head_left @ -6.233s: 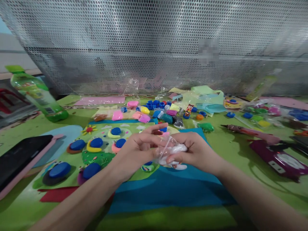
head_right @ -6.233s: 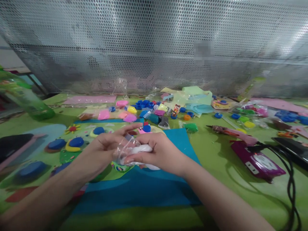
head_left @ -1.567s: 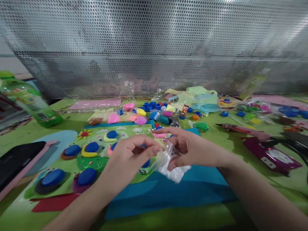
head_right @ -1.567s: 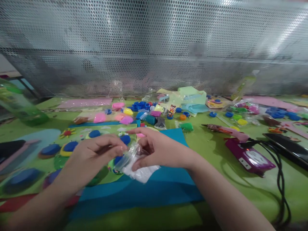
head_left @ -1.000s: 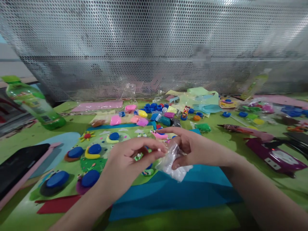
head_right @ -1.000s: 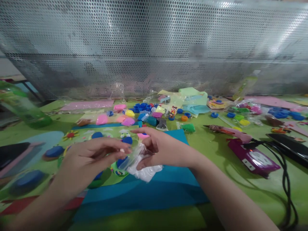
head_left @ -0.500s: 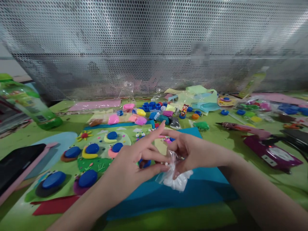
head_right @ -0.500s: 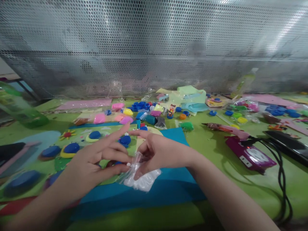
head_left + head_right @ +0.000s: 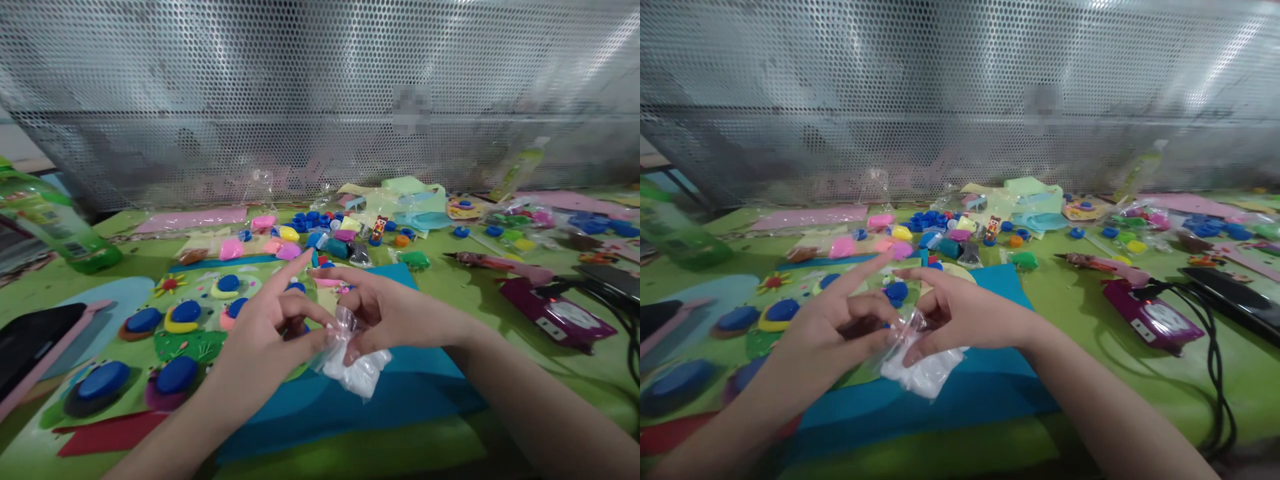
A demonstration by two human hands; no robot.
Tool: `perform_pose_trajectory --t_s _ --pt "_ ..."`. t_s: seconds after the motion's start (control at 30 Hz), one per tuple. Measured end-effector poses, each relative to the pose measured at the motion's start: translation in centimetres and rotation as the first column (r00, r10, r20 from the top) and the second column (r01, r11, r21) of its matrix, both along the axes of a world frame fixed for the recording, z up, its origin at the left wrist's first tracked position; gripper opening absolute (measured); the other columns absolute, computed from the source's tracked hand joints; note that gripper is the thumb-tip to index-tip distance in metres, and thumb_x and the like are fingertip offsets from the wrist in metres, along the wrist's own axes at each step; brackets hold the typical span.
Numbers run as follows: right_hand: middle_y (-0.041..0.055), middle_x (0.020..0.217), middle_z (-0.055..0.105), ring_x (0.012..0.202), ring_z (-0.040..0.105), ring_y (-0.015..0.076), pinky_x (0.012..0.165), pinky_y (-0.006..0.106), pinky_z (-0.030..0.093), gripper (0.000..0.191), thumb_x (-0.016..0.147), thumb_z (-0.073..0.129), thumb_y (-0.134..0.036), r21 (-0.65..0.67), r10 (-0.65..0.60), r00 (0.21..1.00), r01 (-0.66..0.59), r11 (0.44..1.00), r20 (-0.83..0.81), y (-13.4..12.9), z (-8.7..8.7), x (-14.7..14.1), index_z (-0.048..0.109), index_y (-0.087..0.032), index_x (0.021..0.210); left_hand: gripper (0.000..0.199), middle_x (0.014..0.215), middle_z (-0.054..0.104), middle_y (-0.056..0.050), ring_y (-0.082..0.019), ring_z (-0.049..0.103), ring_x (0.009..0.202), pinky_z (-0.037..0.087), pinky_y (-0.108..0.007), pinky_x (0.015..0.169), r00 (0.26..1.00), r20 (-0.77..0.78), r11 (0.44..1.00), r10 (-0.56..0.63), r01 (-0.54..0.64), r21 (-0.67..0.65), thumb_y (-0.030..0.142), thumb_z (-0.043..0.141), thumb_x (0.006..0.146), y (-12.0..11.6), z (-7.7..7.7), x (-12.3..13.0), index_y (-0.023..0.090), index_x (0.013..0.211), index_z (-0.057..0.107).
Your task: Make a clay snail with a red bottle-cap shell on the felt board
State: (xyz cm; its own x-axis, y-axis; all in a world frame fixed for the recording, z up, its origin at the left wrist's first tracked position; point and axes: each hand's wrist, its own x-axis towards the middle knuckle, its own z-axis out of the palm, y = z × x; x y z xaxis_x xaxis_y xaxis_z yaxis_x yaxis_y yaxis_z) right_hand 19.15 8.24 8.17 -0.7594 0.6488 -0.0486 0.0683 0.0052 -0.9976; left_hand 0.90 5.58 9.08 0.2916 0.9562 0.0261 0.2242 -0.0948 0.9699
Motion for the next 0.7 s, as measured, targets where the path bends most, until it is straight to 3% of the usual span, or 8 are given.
perform_pose_trajectory --t_s 0.17,0.27,0.37,0.43,0.53,0.63,0.67,0.7 --pt "-0.0035 0.072 0.058 0.060 0.054 0.0097 0.052 0.020 0.041 0.083 0.068 0.069 -0.022 0.204 -0.160 0.976 0.128 0.971 0.145 0.9 0.9 1.5 0.023 -0.025 0.136 0.065 0.059 0.062 0.006 -0.007 0.048 0.051 0.038 -0.015 0.046 0.898 0.388 0.978 0.208 -0.198 -0.066 0.021 0.070 0.069 1.0 0.2 -0.7 0.023 0.127 0.042" --pt "-0.0013 0.070 0.058 0.063 0.055 0.0128 0.052 0.022 0.039 0.068 0.072 0.065 -0.031 0.441 -0.373 0.887 0.229 0.868 0.274 2.5 1.3 4.1 0.032 -0.022 0.132 0.053 0.063 0.064 0.004 -0.006 0.048 0.049 0.040 -0.014 0.042 0.838 0.489 0.970 0.244 -0.207 -0.129 0.018 0.068 0.071 1.7 0.0 -1.1 0.023 0.121 0.050" --pt "-0.0003 0.063 0.054 0.058 0.052 0.0154 0.049 0.025 0.035 0.059 0.074 0.061 -0.038 0.610 -0.601 0.651 0.257 0.750 0.463 4.2 1.1 6.8 0.042 -0.014 0.125 0.051 0.075 0.069 0.000 -0.009 0.057 0.058 0.045 -0.015 0.043 0.859 0.457 0.963 0.230 -0.134 -0.232 0.018 0.069 0.071 1.8 -0.3 -1.0 0.022 0.119 0.051" --pt "0.0043 0.068 0.058 0.062 0.055 0.0192 0.052 0.028 0.038 0.056 0.074 0.059 -0.039 0.640 -0.650 0.490 0.218 0.737 0.581 5.0 0.8 7.8 0.047 -0.009 0.120 0.052 0.076 0.070 0.000 -0.009 0.060 0.060 0.046 -0.014 0.043 0.865 0.462 0.966 0.195 -0.089 -0.242 0.019 0.070 0.071 1.7 -0.4 -0.8 0.023 0.119 0.051" --pt "0.0192 0.105 0.058 0.094 0.054 0.0324 0.074 0.039 0.042 0.062 0.076 0.056 -0.040 0.663 -0.699 0.320 0.230 0.712 0.639 5.3 0.4 7.6 0.043 -0.004 0.125 0.049 0.083 0.071 -0.001 -0.012 0.064 0.071 0.047 -0.014 0.044 0.870 0.462 0.971 0.175 -0.075 -0.228 0.022 0.069 0.073 1.5 -0.5 -0.6 0.025 0.118 0.052" --pt "0.0193 0.136 0.032 0.120 0.030 0.0436 0.091 0.058 0.026 0.069 0.077 0.055 -0.044 0.824 -0.859 0.226 0.253 0.508 0.460 4.2 0.6 5.6 0.034 -0.013 0.134 0.042 0.098 0.069 -0.003 -0.017 0.063 0.090 0.050 -0.015 0.050 0.891 0.425 0.971 0.160 -0.065 -0.230 0.025 0.064 0.077 1.3 -0.5 -0.6 0.027 0.117 0.053" --pt "0.0149 0.139 0.030 0.123 0.025 0.0422 0.093 0.060 0.022 0.064 0.078 0.055 -0.044 0.876 -0.891 0.290 0.235 0.421 0.350 3.6 0.8 4.8 0.035 -0.019 0.133 0.042 0.097 0.069 -0.004 -0.018 0.063 0.089 0.050 -0.016 0.051 0.899 0.412 0.973 0.149 -0.060 -0.222 0.026 0.064 0.077 1.2 -0.5 -0.5 0.026 0.118 0.052" --pt "0.0101 0.139 0.031 0.125 0.025 0.0378 0.097 0.058 0.020 0.057 0.079 0.054 -0.045 0.908 -0.874 0.422 0.218 0.357 0.242 2.9 0.9 3.9 0.039 -0.025 0.131 0.044 0.092 0.070 -0.004 -0.017 0.064 0.085 0.049 -0.017 0.051 0.908 0.396 0.977 0.134 -0.054 -0.208 0.027 0.064 0.076 1.1 -0.5 -0.4 0.025 0.118 0.051"
